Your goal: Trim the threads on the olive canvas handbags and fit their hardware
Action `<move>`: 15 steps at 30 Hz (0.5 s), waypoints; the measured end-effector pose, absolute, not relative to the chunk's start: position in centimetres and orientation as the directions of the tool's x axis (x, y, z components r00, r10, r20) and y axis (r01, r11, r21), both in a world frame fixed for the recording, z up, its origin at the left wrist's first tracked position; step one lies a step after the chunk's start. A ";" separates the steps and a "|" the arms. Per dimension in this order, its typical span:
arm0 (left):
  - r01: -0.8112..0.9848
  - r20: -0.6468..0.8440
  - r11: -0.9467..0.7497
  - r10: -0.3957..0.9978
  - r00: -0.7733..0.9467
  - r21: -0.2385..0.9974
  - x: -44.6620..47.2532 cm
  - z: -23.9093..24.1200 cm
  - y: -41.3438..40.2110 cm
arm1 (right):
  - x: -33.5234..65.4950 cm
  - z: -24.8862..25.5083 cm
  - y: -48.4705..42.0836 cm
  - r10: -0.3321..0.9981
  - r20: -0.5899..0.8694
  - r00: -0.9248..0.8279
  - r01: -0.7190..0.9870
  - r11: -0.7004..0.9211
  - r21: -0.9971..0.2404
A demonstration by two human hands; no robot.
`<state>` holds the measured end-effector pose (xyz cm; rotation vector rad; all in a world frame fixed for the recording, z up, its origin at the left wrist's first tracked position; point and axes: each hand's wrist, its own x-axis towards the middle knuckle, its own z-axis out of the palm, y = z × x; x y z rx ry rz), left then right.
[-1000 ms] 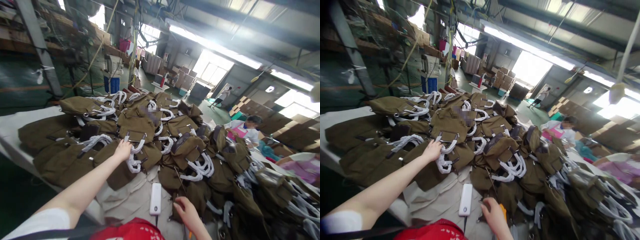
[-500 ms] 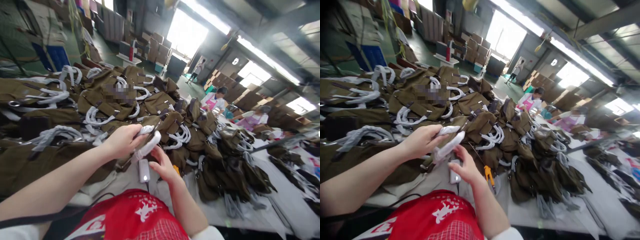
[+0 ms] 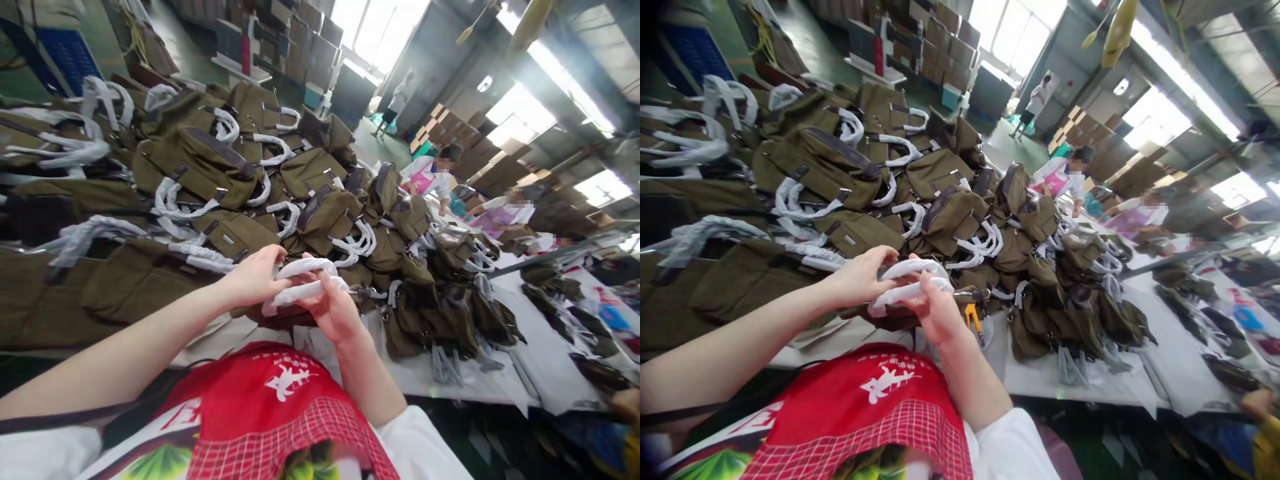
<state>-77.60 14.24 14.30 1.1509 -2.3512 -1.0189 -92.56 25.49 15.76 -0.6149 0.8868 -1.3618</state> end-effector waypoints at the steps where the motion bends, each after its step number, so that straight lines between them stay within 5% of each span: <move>1: -0.518 -0.132 0.353 -0.715 -0.686 0.779 -77.2 14.0 14.1 | -92.6 16.2 25.4 -0.980 -0.200 0.004 0.589 0.164 -0.791; 3: -0.421 -0.286 0.229 -0.453 -0.844 0.878 -76.3 13.5 13.7 | -93.1 17.0 25.3 -0.975 -0.209 0.072 0.612 0.209 -0.763; 5: -0.345 -0.288 0.168 -0.294 -0.912 0.923 -75.5 12.9 13.4 | -94.1 17.1 25.4 -0.974 -0.191 0.120 0.603 0.224 -0.765; 10: -0.295 -0.242 -0.075 -0.775 -0.584 0.953 -74.9 11.0 14.1 | -99.2 14.2 26.1 -0.953 -0.287 0.095 0.364 0.302 -0.881; 13: -0.268 -0.302 -0.202 -0.859 -0.414 0.942 -75.9 9.0 16.1 | -101.5 11.9 26.5 -0.887 -0.416 -0.199 -0.116 0.443 -0.889; 15: -0.285 -0.369 -0.274 -0.854 -0.368 0.919 -76.8 7.8 17.8 | -101.4 11.3 27.0 -0.858 -0.204 -0.472 -0.479 0.444 -0.758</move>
